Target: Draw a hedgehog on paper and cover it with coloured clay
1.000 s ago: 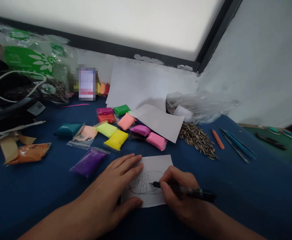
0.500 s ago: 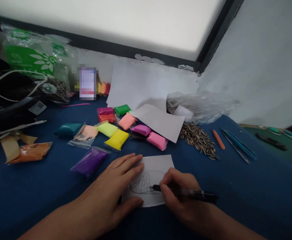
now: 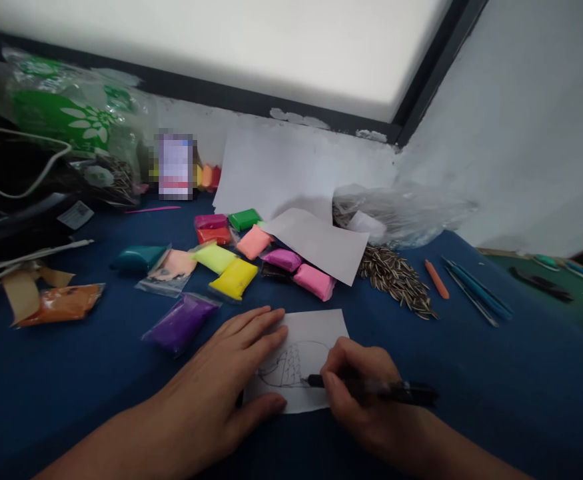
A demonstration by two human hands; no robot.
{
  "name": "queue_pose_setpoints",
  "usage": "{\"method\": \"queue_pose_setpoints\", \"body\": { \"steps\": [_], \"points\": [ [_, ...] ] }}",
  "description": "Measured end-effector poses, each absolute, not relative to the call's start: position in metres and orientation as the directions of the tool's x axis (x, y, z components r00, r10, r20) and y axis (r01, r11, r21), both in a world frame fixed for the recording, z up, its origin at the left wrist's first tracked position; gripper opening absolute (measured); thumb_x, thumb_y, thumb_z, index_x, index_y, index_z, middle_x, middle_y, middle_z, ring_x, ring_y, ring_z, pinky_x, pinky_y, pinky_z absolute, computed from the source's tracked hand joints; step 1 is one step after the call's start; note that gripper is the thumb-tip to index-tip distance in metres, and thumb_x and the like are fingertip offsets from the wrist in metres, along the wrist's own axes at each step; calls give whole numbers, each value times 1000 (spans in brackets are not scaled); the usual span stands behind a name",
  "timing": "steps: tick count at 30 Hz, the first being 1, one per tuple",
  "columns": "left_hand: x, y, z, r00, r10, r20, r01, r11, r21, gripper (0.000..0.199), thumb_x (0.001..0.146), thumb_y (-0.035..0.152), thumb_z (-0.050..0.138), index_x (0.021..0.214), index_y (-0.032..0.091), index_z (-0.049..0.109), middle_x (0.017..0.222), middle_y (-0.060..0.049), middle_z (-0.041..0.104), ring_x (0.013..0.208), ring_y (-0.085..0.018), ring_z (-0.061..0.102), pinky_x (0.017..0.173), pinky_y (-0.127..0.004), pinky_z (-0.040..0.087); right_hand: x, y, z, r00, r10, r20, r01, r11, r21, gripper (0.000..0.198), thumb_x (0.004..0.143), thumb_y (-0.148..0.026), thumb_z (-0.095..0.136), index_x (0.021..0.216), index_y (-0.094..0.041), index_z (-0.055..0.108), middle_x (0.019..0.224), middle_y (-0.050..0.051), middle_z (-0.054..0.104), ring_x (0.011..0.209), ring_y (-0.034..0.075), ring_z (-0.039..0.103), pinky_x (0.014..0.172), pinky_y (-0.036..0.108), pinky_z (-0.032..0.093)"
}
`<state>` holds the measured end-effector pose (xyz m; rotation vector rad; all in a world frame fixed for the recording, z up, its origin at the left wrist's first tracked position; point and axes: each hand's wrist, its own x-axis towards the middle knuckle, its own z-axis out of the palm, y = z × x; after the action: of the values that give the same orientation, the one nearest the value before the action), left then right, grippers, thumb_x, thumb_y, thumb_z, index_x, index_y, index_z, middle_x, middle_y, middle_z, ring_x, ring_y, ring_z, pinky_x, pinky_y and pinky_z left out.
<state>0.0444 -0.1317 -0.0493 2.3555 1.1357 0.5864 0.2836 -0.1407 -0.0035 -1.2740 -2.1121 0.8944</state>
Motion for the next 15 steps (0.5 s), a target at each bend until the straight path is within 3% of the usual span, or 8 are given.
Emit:
{"method": "queue_pose_setpoints", "body": {
  "steps": [3,7,10,15],
  "points": [
    [44,-131,-50,572,799,184,592,-558,581,70,87,28,72,151,31,45,163,-4,39,149,-35,34,118,-58,35,286,-141,-6,-433,895,106,553,357,-753,17,85,-19,49,68,-22,48,56,-3,55,47,10,49,47,23,36],
    [44,-131,-50,563,808,173,603,-545,582,70,87,28,72,152,32,45,162,-4,40,148,-35,35,117,-58,37,291,-137,-14,-307,938,163,567,317,-760,21,87,-23,50,67,-23,47,52,-4,49,43,10,45,42,22,33],
    [44,-131,-50,559,811,174,600,-541,590,71,86,29,74,151,33,46,162,-4,41,148,-35,35,117,-58,37,292,-134,-18,-243,956,162,585,278,-762,22,91,-26,51,70,-21,53,56,-3,54,46,11,48,44,23,36],
    [45,-131,-49,558,813,166,605,-535,590,71,86,29,73,151,33,46,162,-3,40,148,-35,35,117,-58,37,291,-132,-18,-272,953,130,536,263,-802,20,94,-28,53,77,-19,59,62,-1,59,50,12,49,46,23,38]
  ]
}}
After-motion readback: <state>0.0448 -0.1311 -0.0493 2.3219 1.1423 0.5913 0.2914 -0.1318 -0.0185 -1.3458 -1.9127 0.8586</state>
